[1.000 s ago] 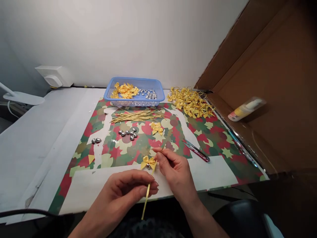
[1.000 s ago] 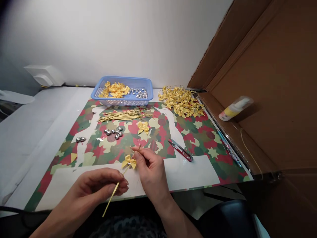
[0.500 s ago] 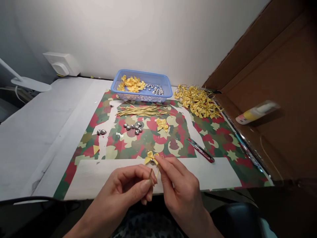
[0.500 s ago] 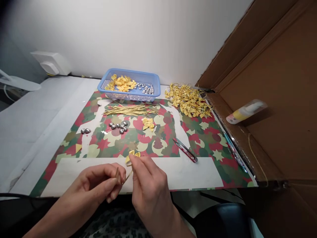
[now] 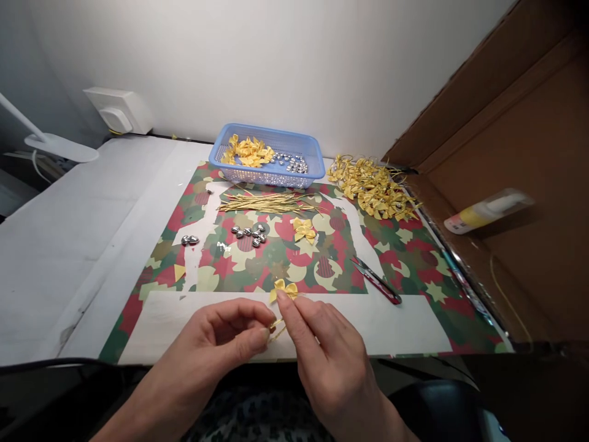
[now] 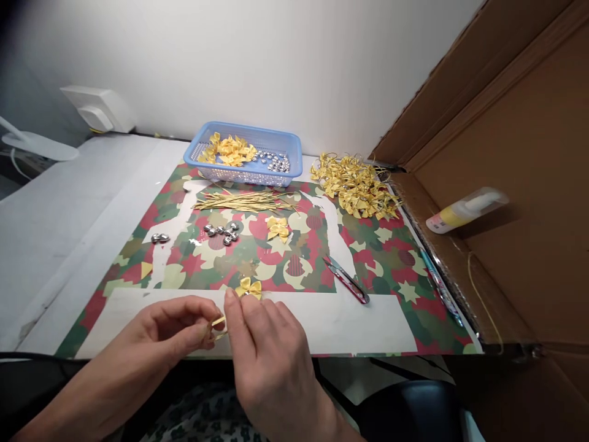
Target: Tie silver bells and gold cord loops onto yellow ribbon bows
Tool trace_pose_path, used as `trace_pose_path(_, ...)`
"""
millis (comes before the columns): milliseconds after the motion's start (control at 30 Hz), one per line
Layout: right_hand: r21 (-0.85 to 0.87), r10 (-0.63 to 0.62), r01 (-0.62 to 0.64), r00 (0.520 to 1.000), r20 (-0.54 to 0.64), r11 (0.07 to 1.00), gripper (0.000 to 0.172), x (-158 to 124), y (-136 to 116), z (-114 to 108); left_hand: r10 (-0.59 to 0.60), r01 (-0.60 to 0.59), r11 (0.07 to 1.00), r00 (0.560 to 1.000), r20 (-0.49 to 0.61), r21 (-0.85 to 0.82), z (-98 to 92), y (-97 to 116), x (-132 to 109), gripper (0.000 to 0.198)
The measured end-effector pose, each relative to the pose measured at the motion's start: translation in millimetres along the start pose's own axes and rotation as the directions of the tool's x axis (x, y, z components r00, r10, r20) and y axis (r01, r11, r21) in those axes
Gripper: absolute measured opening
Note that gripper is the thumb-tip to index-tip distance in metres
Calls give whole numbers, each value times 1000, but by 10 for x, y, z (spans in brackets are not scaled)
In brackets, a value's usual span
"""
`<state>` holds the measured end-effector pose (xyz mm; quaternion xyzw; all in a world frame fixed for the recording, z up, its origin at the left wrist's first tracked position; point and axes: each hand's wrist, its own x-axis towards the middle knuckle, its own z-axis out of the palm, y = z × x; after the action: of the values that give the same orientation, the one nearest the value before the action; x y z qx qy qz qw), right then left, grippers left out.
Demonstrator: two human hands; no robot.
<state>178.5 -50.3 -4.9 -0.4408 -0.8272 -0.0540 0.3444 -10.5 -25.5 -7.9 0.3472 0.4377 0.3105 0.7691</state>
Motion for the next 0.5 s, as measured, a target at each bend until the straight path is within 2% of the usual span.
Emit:
trace_pose_path(133,-27,-87,88,995,48,996,28,87,0,-62,-22,22,1000,998,57,-4,-28,-5,-10,13)
trace_pose_path(300,9,-135,134,989,59,991,29,102,22,-85,-27,31,999,991,131,-25,-10,24,1,12)
trace_pose_path(400,112,-80,74,996,50,991,33,56,52,-62,-28,31,999,992,125,-24,-9,31,-5,15)
trace_pose_path(500,350,63,-75,997,44,934,41,-4,94,-29,-48,52,998,994,99,-44,-2,28,-18,18)
